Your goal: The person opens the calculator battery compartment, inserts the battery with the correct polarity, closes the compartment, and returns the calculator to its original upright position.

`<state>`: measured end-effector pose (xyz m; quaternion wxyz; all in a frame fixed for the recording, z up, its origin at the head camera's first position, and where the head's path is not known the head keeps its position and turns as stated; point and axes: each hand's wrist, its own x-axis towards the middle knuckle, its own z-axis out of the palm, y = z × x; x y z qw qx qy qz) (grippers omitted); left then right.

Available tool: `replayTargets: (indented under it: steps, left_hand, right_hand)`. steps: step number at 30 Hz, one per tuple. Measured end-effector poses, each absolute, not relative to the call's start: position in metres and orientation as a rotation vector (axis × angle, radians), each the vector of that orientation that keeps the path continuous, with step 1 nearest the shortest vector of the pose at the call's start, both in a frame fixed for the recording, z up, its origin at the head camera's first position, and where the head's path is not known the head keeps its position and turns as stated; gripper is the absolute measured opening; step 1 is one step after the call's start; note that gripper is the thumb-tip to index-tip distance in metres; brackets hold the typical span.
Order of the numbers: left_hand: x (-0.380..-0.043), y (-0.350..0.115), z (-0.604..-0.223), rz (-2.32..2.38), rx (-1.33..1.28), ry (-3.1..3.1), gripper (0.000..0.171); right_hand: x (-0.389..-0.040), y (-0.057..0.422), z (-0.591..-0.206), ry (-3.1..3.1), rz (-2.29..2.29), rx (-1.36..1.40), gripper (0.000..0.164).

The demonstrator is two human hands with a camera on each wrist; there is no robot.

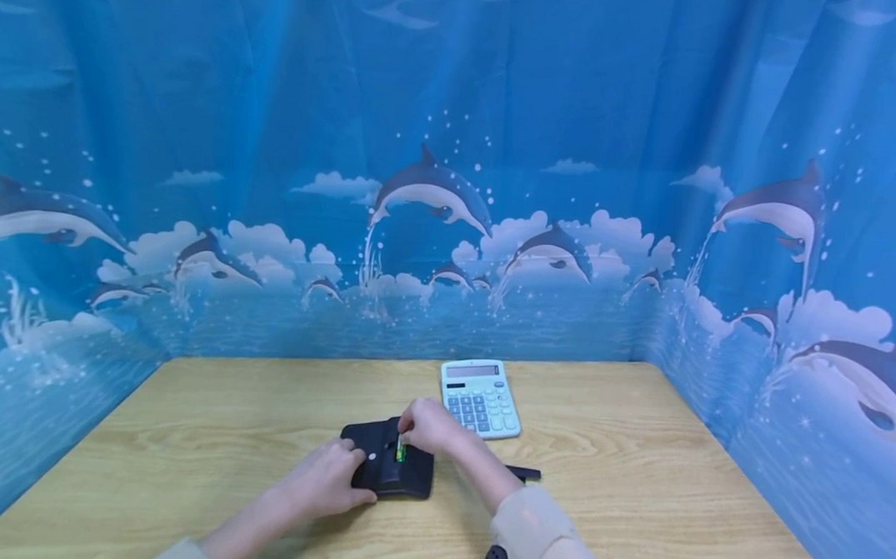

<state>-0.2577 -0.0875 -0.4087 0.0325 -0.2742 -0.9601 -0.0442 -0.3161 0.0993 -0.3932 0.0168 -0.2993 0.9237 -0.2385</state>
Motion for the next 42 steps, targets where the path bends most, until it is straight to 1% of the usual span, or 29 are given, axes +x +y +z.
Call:
replayTargets:
  steps: [18,29,35,42]
  left_hand:
    - [-0.2568,-0.0870,-0.4094,-0.137,-0.865,-2.962,0.050]
    - [-0.2580,-0.0859,-0.4069,-0.133,-0.826,-2.945,0.051]
    - [-0.2582,-0.0865,-0.4063,-0.137,-0.834,-2.978,0.051]
    - [-0.2570,-0.0872,-0.4078,-0.128,-0.845,-2.966,0.052]
  right_hand:
    - [-0.3154,0.0997,-0.3908,2.873,-0.649,-0.877,0.009]
    - [-0.3173,0.0978,-0.3853,2.851,-0.678,-0.880,0.010]
    - [-0.3172,0.0979,-0.3867,2.855,-0.683,-0.841,0.010]
    - [-0.3166,0.0982,-0.3889,2.856,-0.674,-0.863,0.009]
